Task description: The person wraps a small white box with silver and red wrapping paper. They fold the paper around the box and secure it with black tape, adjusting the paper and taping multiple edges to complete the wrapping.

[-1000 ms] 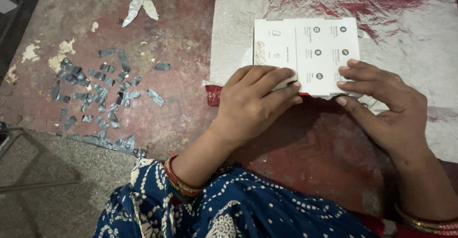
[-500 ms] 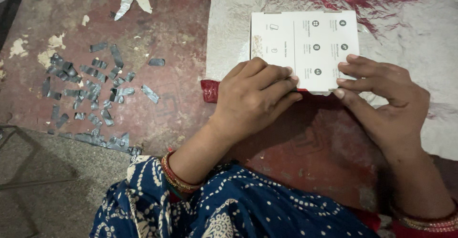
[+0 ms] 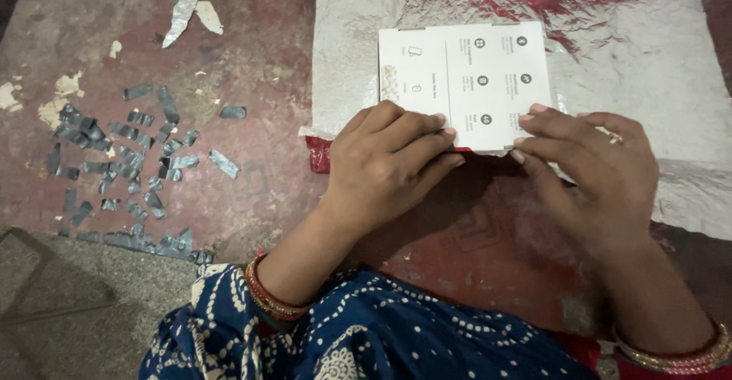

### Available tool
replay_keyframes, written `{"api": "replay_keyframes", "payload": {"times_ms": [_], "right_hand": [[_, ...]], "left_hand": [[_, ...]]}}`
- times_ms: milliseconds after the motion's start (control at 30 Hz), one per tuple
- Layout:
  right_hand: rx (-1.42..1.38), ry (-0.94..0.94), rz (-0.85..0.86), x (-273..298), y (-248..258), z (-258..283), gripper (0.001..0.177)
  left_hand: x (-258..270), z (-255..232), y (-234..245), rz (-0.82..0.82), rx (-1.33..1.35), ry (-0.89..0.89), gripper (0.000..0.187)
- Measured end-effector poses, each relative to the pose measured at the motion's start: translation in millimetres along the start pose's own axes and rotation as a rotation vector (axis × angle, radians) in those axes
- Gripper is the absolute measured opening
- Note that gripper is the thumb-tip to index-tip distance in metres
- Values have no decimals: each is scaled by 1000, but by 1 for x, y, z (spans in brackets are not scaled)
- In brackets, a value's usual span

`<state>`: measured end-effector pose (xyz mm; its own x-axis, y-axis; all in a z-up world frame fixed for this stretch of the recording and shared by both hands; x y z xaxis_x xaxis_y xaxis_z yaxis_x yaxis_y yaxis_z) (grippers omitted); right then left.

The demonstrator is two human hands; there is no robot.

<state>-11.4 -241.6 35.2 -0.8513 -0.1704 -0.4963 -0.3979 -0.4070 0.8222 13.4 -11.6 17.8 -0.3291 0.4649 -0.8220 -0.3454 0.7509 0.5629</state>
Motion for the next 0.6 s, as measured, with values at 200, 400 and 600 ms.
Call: {"api": "replay_keyframes", "payload": {"times_ms": [200,400,600], "right_hand": [[-18,75,-31,-2,1,-1,13],[-78,21,-31,5,-2,-10,13],[-97,-41,-70,17,-15,-16,12]], "left_hand": [[1,2,0,7,23,17,23],[3,2,-2,-8,36,24,23],[7,6,-1,17,97,58,36]]}}
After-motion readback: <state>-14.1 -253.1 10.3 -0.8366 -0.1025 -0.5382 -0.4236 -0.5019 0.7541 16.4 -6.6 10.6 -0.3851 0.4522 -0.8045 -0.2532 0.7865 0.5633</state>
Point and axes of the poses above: each hand's wrist, its own x-axis away from the middle knuckle, its own y-axis out of the back of the hand, z = x × y, the point moved 2 cm from there along -x, towards the middle knuckle, and after that the axes turned 13 degrees about -y, right-handed, at the moved point
